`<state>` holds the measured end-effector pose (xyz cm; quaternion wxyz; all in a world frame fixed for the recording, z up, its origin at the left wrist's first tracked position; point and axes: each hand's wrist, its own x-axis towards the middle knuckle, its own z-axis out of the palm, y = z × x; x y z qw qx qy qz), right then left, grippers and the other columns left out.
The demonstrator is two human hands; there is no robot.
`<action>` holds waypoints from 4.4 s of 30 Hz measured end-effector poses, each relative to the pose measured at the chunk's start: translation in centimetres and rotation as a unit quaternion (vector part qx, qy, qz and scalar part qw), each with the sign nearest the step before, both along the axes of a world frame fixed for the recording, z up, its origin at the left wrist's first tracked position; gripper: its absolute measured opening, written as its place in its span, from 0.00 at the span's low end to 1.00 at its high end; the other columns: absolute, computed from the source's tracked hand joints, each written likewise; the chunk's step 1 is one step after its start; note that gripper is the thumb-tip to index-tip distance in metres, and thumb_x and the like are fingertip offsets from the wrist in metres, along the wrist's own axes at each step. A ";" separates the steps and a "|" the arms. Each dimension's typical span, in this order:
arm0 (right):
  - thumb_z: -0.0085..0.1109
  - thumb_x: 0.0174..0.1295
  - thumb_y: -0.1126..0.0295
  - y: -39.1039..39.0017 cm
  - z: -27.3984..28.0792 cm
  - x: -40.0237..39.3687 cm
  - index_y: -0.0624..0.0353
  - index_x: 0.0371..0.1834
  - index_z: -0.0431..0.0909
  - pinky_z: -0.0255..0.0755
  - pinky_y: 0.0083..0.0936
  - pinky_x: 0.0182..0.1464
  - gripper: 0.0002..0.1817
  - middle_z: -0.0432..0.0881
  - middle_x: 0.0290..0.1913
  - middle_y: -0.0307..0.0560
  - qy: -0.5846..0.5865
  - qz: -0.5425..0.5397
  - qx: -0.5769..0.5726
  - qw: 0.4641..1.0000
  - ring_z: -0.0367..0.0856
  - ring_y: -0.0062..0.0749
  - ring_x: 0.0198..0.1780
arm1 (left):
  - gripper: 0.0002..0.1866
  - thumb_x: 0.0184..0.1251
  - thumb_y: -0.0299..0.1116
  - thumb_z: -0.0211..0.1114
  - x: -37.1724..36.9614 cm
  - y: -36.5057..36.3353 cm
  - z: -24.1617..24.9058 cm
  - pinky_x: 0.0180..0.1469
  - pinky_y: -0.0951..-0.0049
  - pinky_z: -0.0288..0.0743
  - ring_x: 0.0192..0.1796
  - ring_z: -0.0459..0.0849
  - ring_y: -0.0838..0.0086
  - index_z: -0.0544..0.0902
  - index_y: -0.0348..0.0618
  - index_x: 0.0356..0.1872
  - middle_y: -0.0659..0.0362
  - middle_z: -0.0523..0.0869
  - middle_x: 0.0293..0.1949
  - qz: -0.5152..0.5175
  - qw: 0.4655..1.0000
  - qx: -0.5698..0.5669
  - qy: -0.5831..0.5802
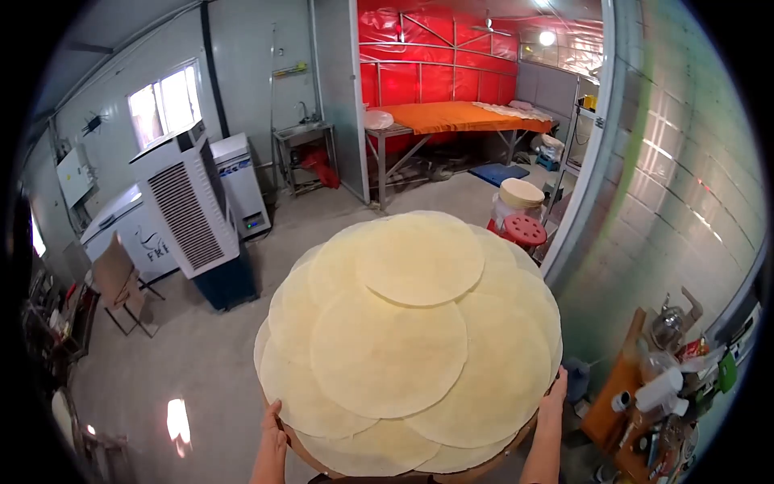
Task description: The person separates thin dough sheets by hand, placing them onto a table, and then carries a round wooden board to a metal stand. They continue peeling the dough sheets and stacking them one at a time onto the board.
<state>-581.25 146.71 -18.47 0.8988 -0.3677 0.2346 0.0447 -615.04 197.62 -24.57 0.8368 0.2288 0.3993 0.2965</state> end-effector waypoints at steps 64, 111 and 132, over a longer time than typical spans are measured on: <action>0.41 0.53 0.53 44.4 3.9 180.7 0.54 0.43 0.73 0.67 0.31 0.44 0.21 0.75 0.44 0.43 -0.070 -0.452 -0.167 0.874 0.72 0.36 0.44 | 0.18 0.45 0.31 0.62 241.9 47.7 -3.1 0.46 0.65 0.71 0.41 0.77 0.61 0.77 0.38 0.40 0.54 0.80 0.38 -0.458 0.887 -0.011 -0.050; 0.53 0.49 0.64 67.1 -1.4 213.4 0.60 0.31 0.75 0.70 0.24 0.30 0.11 0.78 0.28 0.43 0.054 -0.307 0.081 0.947 0.76 0.28 0.27 | 0.13 0.55 0.39 0.53 283.8 56.9 24.7 0.45 0.71 0.67 0.39 0.75 0.70 0.75 0.39 0.32 0.59 0.77 0.33 -0.645 0.666 0.351 -0.133; 0.53 0.44 0.66 86.6 -6.4 125.5 0.55 0.21 0.71 0.64 0.25 0.36 0.05 0.70 0.26 0.38 0.386 -0.791 -0.313 0.357 0.68 0.27 0.32 | 0.18 0.49 0.26 0.54 219.5 10.9 -3.8 0.50 0.67 0.70 0.45 0.75 0.64 0.70 0.34 0.45 0.52 0.76 0.43 -0.944 -0.162 0.272 -0.091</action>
